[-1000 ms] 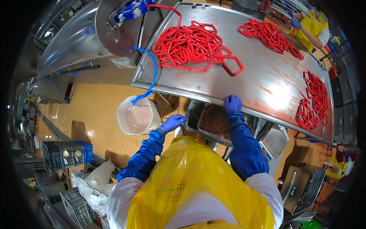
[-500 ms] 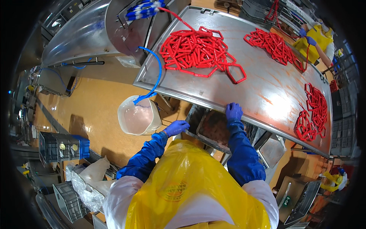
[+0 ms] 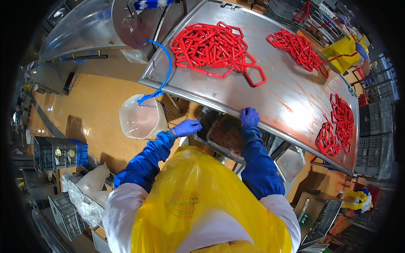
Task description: The person repeatedly picks red plastic frames from a metal table, links them together by hand, and places the assembled chains into a container below. The process is continuous and repetitive throughout the clip.
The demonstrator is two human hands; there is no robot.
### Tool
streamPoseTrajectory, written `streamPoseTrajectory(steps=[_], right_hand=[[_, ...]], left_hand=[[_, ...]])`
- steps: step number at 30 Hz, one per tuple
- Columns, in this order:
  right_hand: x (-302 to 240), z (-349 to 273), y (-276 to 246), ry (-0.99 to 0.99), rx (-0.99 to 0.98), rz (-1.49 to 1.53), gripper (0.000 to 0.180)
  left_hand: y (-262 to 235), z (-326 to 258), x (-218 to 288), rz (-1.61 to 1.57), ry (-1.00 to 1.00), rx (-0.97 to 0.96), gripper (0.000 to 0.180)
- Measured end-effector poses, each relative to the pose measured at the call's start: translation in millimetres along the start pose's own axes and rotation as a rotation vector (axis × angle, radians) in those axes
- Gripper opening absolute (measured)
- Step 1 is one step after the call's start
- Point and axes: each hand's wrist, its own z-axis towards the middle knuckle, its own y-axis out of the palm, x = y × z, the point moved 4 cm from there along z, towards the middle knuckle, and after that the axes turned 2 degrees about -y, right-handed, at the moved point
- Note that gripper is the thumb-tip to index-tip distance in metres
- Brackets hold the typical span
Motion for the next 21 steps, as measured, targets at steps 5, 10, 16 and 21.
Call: streamPoseTrajectory(steps=[5,10,16,21], right_hand=[[-17.7,21.5,-0.8,0.02,-0.106,0.142,0.029],[-137.4,104.3,15.0,-0.198,-0.219,0.545,0.029],[-165.0,356.5,60.5,-0.075,-0.065,0.623,0.057],[-247.6,308.7,84.8,0.122,-0.49,0.883,0.051]], left_hand=[[-37.3,-12.3,18.1,0.153,-0.056,0.015,0.039],[-44.0,-54.4,-25.0,0.154,-0.193,0.11,0.04],[-25.8,-47.5,-16.2,0.108,-0.189,0.033,0.038],[-29.5,-82.4,7.3,-0.062,-0.259,0.08,0.039]])
